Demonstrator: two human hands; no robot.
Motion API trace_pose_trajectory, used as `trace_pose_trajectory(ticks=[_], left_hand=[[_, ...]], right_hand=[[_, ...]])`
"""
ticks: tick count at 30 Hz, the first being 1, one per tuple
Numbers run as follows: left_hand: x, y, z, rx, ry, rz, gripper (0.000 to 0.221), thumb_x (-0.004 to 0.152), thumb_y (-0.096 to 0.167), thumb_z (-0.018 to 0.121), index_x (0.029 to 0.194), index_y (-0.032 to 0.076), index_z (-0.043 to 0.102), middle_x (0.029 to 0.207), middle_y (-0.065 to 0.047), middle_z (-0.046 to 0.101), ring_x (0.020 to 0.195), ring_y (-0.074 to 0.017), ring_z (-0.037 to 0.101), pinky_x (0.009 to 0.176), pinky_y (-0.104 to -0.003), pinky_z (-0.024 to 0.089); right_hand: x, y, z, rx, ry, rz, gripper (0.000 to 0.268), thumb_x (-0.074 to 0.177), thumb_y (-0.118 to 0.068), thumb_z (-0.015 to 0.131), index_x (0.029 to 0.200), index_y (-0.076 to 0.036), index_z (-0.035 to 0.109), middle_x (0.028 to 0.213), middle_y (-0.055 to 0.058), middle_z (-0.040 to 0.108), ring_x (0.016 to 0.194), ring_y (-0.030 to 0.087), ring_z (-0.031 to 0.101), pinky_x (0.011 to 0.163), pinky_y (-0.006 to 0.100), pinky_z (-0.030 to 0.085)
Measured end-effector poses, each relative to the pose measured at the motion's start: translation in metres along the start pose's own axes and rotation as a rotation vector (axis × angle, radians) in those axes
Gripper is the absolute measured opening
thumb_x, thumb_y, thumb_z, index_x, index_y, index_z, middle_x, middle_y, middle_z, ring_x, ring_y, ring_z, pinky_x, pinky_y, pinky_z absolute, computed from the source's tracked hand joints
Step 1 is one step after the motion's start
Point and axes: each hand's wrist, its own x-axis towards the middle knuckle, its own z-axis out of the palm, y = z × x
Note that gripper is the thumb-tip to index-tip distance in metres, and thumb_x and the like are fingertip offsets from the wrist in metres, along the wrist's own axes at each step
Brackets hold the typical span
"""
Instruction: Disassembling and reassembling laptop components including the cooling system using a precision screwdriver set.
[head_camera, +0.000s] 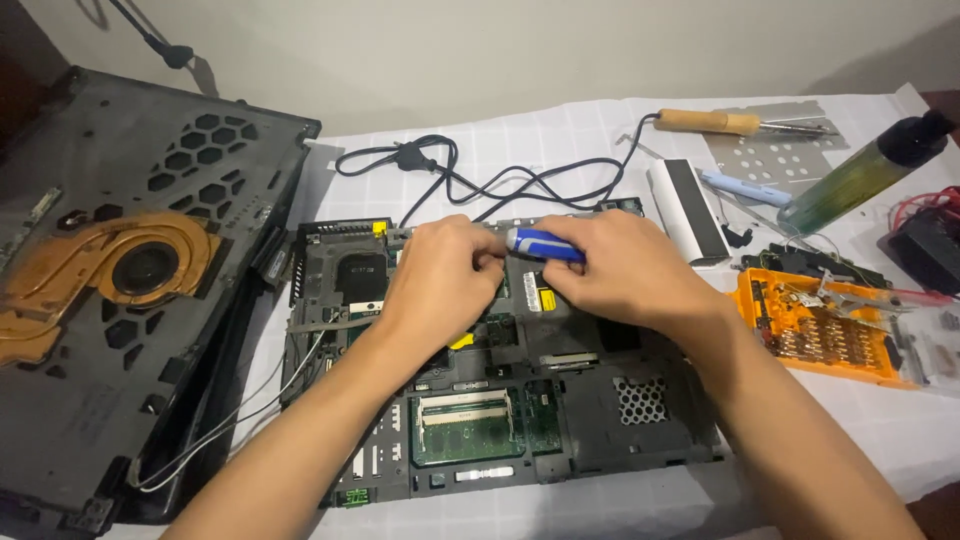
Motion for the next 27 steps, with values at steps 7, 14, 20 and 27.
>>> trace_pose_trajectory(ticks=[7,14,20,27], left_hand=[[0.0,0.001,-0.008,-0.048,-0.019,0.002,0.019,0.086,-0.001,0.065,0.099,-0.002,0.079,0.086,-0.021,0.07,0.084,-0.0357,0.07,0.071,-0.042,0.057],[-0.002,0.009,-0.013,0.053,-0.051,0.065,0.02,0.093,0.002,0.062,0.103,-0.001,0.079,0.09,-0.016,0.066,0.089,-0.0289,0.062,0.077,-0.039,0.054],[-0.008,0.009,-0.045,-0.04,-0.15,0.001,0.031,0.1,0.01,0.053,0.121,-0.002,0.073,0.106,-0.025,0.074,0.104,-0.0469,0.067,0.09,-0.053,0.053],[-0.075,0.018,-0.111,0.176,0.021,-0.141,0.027,0.094,0.007,0.058,0.113,0.009,0.078,0.119,-0.005,0.079,0.108,-0.0238,0.073,0.093,-0.042,0.055]], right_hand=[[0.005,0.025,0.009,0.224,0.25,0.0,0.022,0.087,-0.024,0.065,0.104,-0.015,0.076,0.056,0.018,0.059,0.055,0.037,0.063,0.057,0.042,0.048],[0.004,0.028,0.007,0.318,0.403,-0.012,0.014,0.09,-0.021,0.067,0.098,-0.014,0.075,0.051,0.008,0.054,0.048,0.024,0.058,0.052,0.033,0.045],[0.001,0.016,0.007,0.277,0.341,-0.056,0.019,0.093,-0.023,0.067,0.106,-0.012,0.074,0.058,0.017,0.059,0.057,0.036,0.063,0.057,0.04,0.046],[-0.003,0.019,0.01,0.176,0.314,-0.078,0.026,0.101,-0.033,0.061,0.117,-0.013,0.068,0.071,0.006,0.068,0.059,0.022,0.058,0.061,0.035,0.044]])
